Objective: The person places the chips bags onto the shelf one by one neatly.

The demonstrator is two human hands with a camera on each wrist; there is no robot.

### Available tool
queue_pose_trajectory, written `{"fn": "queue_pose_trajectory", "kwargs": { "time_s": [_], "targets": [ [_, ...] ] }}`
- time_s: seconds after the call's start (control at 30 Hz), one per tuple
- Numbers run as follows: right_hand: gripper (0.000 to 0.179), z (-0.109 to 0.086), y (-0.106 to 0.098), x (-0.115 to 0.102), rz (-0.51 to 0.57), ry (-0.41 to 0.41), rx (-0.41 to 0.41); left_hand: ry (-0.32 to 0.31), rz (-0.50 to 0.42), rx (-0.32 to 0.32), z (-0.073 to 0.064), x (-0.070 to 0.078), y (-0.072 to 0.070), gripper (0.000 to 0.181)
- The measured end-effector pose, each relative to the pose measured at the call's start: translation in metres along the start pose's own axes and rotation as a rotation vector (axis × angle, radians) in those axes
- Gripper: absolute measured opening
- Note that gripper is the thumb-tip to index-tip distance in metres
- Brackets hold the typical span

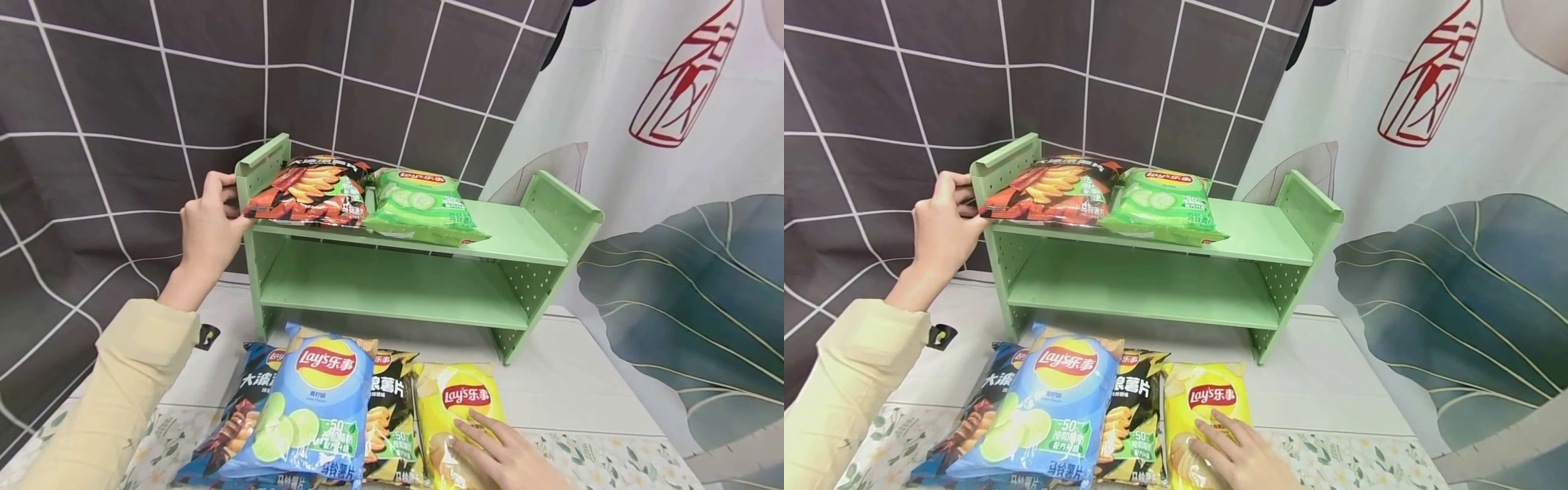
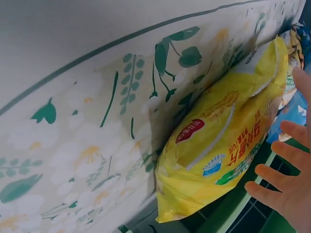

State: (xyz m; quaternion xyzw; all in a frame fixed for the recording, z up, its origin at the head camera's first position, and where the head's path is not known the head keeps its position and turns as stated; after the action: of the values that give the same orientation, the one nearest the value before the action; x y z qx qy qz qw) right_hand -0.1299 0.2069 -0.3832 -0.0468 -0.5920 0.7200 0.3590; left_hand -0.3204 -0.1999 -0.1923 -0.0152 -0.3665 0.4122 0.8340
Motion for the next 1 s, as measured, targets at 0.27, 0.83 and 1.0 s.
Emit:
{"fn": "queue_pose_trajectory", "kwargs": {
  "time_s": [0.27,0.83,1.0],
  "targets": [
    [0.062,-0.002,0.01,-0.004,-0.046,-0.052,-0.01,0.0,0.003,0.0,0.0,0.001,0.001,0.045],
    [0.059,-0.002,0.016,-0.009,-0.164,-0.142,0.006,0.002,0.004,0.009,-0.001,0.0,-0.001,0.045],
    [0.059,-0.002,0.017,-0.009,-0.164,-0.143,-0.006,0.002,0.005,0.006,-0.001,0.001,0.0,0.045]
  ]
}}
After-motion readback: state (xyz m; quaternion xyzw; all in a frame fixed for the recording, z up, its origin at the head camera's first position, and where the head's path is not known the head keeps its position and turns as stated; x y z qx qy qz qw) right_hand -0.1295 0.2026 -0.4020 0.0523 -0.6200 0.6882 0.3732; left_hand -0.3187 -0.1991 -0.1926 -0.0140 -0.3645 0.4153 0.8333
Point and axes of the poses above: each hand's wrist, its own z-axis towards the middle knuckle, its own y-axis out of the palm, x = y × z, the point moved 7 cm from there along z, towards the middle knuckle, and after that the axes turned 7 degrees about -y, right-handed, at the moved point
